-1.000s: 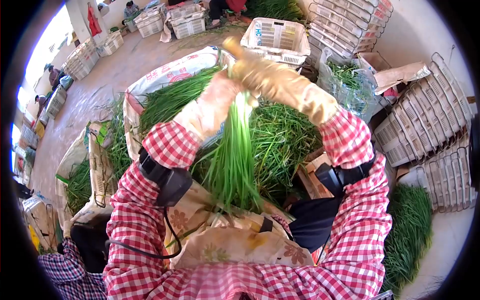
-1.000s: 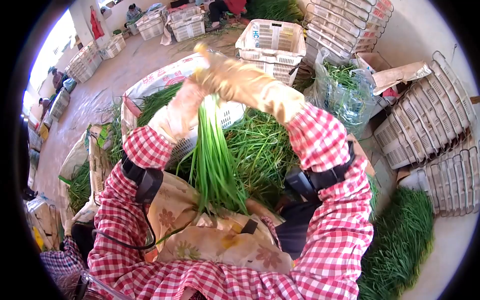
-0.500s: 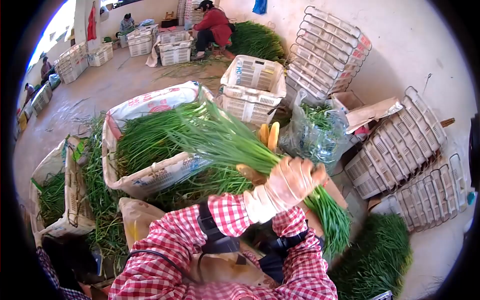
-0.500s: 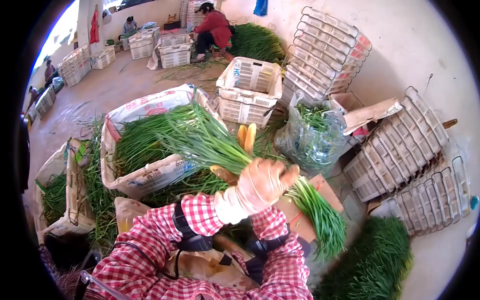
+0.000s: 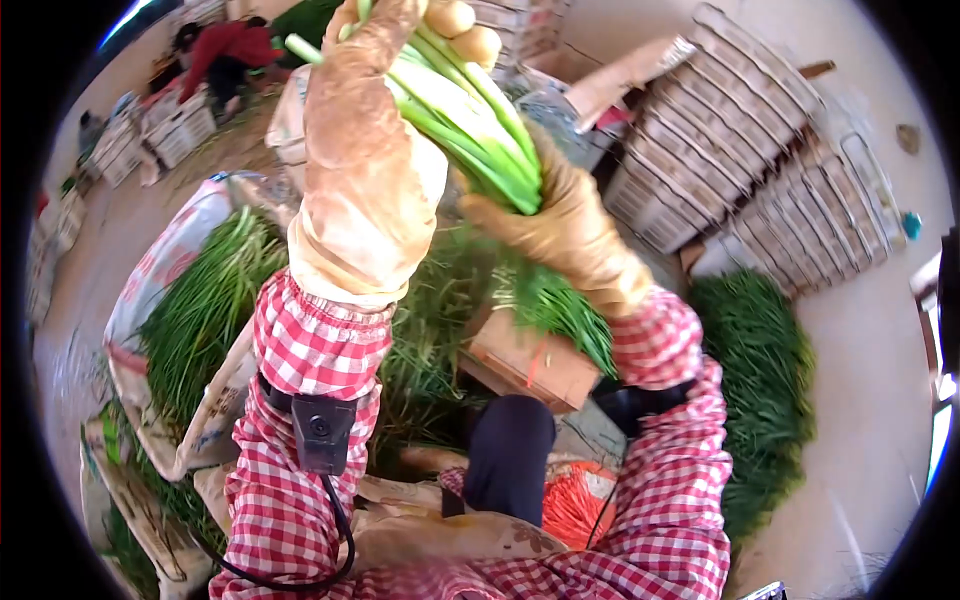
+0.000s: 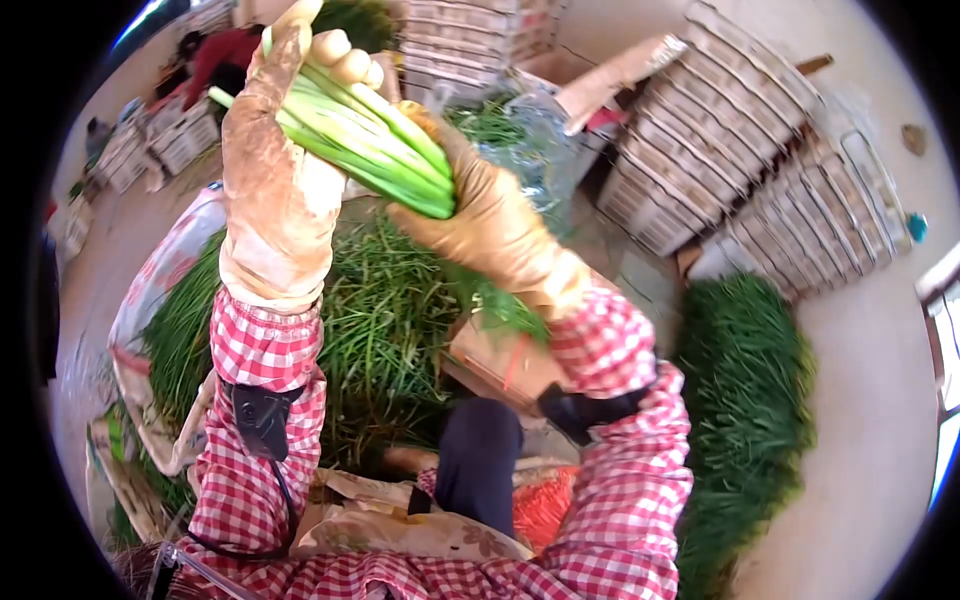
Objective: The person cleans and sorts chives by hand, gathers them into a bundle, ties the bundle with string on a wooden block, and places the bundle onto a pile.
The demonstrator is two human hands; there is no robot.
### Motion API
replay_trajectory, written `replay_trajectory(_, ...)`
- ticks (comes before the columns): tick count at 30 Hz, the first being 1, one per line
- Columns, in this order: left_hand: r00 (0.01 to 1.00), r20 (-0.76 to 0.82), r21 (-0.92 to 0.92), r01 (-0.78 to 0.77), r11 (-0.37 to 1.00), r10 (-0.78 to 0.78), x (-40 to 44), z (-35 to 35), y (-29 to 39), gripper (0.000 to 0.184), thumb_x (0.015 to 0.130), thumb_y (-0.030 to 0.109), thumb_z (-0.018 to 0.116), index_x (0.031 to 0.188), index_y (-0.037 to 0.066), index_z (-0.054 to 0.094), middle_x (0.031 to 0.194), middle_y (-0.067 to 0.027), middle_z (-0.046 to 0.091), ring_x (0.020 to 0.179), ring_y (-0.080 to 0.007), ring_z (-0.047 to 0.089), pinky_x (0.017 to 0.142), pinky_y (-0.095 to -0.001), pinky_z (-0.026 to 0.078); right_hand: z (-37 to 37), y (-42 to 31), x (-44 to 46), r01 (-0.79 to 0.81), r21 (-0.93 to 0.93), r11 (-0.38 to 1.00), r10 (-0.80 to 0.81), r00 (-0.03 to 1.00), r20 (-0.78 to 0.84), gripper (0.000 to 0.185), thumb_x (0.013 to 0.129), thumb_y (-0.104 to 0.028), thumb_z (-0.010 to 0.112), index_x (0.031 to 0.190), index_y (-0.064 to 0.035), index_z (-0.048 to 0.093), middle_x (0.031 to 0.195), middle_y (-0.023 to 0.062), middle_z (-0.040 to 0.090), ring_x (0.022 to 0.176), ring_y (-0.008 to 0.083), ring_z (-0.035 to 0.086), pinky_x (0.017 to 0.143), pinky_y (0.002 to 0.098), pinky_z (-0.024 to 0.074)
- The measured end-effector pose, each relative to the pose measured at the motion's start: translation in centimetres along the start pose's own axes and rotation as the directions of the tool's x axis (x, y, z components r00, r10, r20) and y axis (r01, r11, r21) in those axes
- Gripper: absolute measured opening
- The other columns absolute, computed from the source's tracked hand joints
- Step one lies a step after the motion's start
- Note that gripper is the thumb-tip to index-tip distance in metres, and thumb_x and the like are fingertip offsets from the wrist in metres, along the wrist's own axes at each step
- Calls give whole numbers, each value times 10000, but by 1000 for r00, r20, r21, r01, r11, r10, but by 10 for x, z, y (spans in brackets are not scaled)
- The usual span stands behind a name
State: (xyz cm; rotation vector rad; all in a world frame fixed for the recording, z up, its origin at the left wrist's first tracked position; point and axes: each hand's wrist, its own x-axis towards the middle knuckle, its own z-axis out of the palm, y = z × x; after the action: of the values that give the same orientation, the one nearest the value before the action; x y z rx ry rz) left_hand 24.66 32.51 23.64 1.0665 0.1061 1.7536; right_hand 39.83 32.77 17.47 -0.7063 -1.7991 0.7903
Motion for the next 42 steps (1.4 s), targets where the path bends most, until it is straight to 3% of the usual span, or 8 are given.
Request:
replay_trajectory(4,946,-55,-226,299,927,-319,-8,-7,-77,360,932,175,508,1221,-33,461,974,-103,589,943,-199,583,925,-329,463,-81,-30,-35,-205,-840,502,287,956,-63,543,756,-141,699,1251,-68,488,953,159,666,866,273,665,750,343,530)
replay_trajectory(14,941,239,-104,271,957,-240,-86,-228,-200,542,841,325,636,1239,-11,484,1192,-162,557,1038,-235,577,961,-356,441,-148,116,-150,-199,-964,178,537,840,-74,389,673,-132,646,1040,-55,542,752,170,634,694,347,632,612,426,503)
replay_trajectory(16,719,-393,57,641,765,-573,-114,-257,-197,451,816,311,664,1135,9,561,1067,-134,602,973,-234,586,906,-361,463,-136,144,-152,-231,-928,292,513,857,-52,386,689,-183,664,1021,-33,535,759,192,624,718,347,631,622,427,500)
replay_trajectory(24,493,-626,264,863,430,-605,-124,-261,-207,123,884,102,572,988,39,586,797,-73,630,744,-172,621,671,-265,508,-109,230,-181,-112,-994,1,651,754,-84,1015,607,-788,518,1181,46,450,1053,204,529,961,311,532,881,480,394)
replay_trajectory(28,929,-87,783,287,552,-359,-119,-181,-244,144,876,101,582,1012,72,619,1048,-79,607,1033,-184,554,903,-321,477,-112,236,-182,-88,-995,40,693,720,-36,1025,603,-798,504,1176,51,451,1037,194,531,960,313,531,926,489,370)
replay_trajectory(29,919,294,927,-206,314,-264,-115,-168,-260,135,864,86,582,991,92,628,1081,-86,599,1087,-212,538,929,-355,463,-112,235,-180,-89,-995,41,711,703,-33,1026,604,-799,501,1176,51,451,1033,190,533,962,309,531,924,489,371)
replay_trajectory(33,471,751,597,-784,171,-463,-136,-116,-329,410,815,260,511,1204,129,524,1295,-72,517,1293,-220,377,1137,-394,165,-111,240,-190,-72,-996,49,635,772,-24,977,623,-776,522,1152,44,481,1020,174,546,982,283,527,909,462,377)
replay_trajectory(42,761,349,897,-441,-42,-547,-186,-109,-389,390,893,280,427,1135,1,554,1098,-143,587,1047,-277,530,958,-408,369,-111,233,-194,-298,-916,268,529,840,-119,1004,496,-547,778,1290,-45,424,1170,161,484,1133,344,436,999,497,295)
